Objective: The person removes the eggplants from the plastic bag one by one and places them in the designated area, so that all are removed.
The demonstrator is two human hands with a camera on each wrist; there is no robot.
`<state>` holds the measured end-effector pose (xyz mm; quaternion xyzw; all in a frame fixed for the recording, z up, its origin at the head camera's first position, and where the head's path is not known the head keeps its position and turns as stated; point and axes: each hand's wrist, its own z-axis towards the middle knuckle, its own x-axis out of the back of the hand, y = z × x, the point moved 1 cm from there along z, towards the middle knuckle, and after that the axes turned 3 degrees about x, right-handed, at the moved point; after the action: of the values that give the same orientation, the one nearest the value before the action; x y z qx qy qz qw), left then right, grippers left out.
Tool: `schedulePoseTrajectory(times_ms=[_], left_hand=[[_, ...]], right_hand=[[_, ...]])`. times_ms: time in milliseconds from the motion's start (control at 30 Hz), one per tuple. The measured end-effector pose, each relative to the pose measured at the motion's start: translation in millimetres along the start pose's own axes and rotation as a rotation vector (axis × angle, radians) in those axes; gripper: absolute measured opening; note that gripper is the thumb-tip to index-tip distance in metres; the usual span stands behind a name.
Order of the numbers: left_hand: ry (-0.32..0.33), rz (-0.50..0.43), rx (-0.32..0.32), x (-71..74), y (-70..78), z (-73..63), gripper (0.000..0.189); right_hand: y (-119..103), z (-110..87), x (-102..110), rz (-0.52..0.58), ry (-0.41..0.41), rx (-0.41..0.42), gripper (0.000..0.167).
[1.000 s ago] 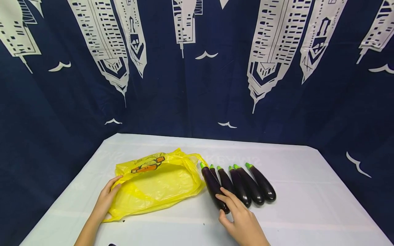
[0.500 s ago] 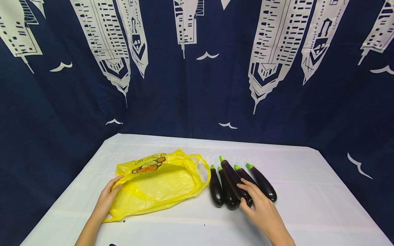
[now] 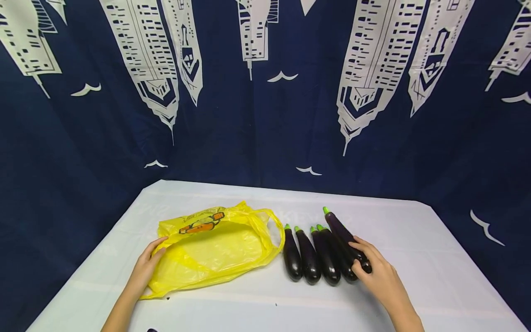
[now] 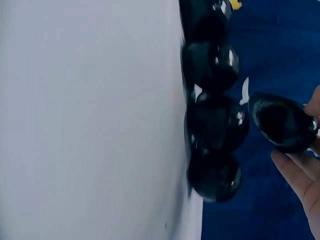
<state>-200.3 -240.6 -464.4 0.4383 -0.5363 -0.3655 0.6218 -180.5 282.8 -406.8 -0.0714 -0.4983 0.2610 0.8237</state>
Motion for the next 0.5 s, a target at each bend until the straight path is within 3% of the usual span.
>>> schedulePoseTrajectory(times_ms=[300,500], left_hand=[[-0.003,0.005,0.011,0.7,-0.3,-0.8,0.044],[-0.006,0.008,0.020,0.8,1.2,-1.2,0.044]], right_hand=[[39,2.2,8,0.016,0.070,-0.020,0.038],[60,0.8,10,-0.019,-0.043,-0.128,0.037]])
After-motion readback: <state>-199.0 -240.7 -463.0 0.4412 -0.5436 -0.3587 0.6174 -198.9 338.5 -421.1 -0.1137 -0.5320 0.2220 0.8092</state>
